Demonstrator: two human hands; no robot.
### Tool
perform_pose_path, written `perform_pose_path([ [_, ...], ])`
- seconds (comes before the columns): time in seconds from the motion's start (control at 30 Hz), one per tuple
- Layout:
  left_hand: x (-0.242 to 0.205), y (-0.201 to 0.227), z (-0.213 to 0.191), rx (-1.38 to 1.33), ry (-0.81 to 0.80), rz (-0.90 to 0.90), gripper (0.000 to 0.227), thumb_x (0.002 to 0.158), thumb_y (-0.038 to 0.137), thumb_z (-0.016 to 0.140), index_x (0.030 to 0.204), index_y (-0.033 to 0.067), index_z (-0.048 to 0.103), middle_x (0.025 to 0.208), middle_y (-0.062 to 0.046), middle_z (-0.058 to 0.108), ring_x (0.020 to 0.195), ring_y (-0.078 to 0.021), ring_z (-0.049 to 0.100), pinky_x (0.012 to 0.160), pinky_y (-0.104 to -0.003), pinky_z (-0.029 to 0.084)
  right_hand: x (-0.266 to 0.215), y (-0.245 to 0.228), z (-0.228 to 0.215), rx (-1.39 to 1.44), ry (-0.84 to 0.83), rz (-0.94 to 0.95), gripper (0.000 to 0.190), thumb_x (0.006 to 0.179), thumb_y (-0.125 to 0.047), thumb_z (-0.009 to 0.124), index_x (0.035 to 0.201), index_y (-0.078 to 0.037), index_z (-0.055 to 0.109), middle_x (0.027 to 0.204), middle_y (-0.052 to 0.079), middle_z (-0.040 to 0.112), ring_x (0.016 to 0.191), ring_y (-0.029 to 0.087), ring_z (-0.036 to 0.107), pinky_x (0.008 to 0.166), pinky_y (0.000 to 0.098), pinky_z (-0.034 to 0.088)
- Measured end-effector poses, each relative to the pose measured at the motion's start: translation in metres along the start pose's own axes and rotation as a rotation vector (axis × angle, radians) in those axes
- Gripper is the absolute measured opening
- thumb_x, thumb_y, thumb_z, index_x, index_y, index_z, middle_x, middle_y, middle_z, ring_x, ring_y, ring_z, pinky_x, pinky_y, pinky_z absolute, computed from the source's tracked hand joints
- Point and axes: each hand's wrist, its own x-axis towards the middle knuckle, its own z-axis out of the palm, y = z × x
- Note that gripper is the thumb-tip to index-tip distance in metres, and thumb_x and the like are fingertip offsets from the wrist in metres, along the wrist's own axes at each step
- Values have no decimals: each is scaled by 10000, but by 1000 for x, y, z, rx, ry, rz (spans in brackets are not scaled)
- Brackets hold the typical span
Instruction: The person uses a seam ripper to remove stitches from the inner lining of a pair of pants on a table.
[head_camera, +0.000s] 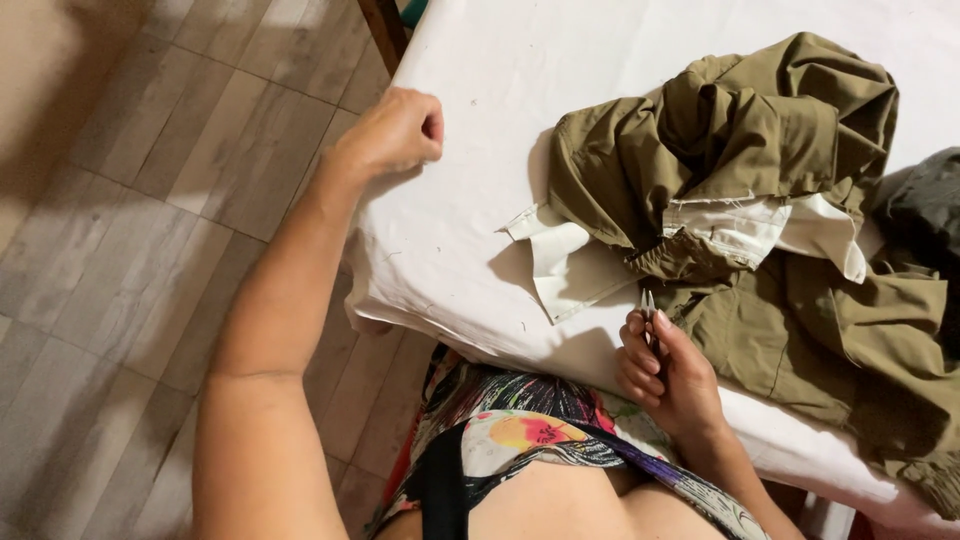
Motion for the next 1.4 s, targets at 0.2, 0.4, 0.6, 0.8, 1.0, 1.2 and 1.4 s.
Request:
perform_pose_path([
  [0.2,34,24,1,-437,286,53,203,799,-49,677,773,147,630,778,30,671,689,-59,578,543,-213,457,0,0,0,2,2,3,297,1054,-318,454,950,-49,523,599,-35,342,394,54,226,311,215,196],
  [0.4,95,-18,26,-29,390,105,112,763,88,732,731,184,685,800,5,724,773,-169,670,627,-364,517,-3,-4,2,-5,19,-16,293,1050,-318,464,953,-47,523,602,-37,341,405,55,227,304,214,192],
  [0.6,102,-49,49,356,537,457,258,878,50,572,881,171,800,964,-92,607,959,-390,515,793,-487,465,-2,2,-12,10,123,20,299,1034,-318,480,964,-34,544,577,-11,336,373,70,217,337,240,183],
  [0.8,37,-38,69,449,446,361,427,1050,232,426,1436,66,504,1513,-143,473,1380,-408,327,1092,-512,224,-3,-6,-2,39,71,-3,294,1023,-309,489,932,-33,529,569,-15,346,378,73,237,324,230,175],
  [1.0,-36,7,49,243,198,141,654,1051,448,424,1552,34,357,1637,-268,221,1503,-464,111,1189,-571,31,0,7,-25,5,98,-89,297,1035,-334,459,1035,-37,466,582,-29,272,372,61,285,257,194,306],
  [1.2,-57,-24,56,394,203,127,647,996,518,523,1475,83,504,1578,-244,390,1478,-442,276,1150,-607,166,-4,3,-24,17,104,-94,294,1039,-327,457,1037,-33,469,590,-30,282,381,55,295,268,186,304],
  [1.4,-61,13,90,325,516,499,271,856,348,810,1017,149,722,1130,-93,682,1214,-338,565,1119,-495,366,-9,-9,-22,50,102,-134,294,1050,-332,435,1046,-40,470,592,-25,288,380,52,290,267,180,300],
])
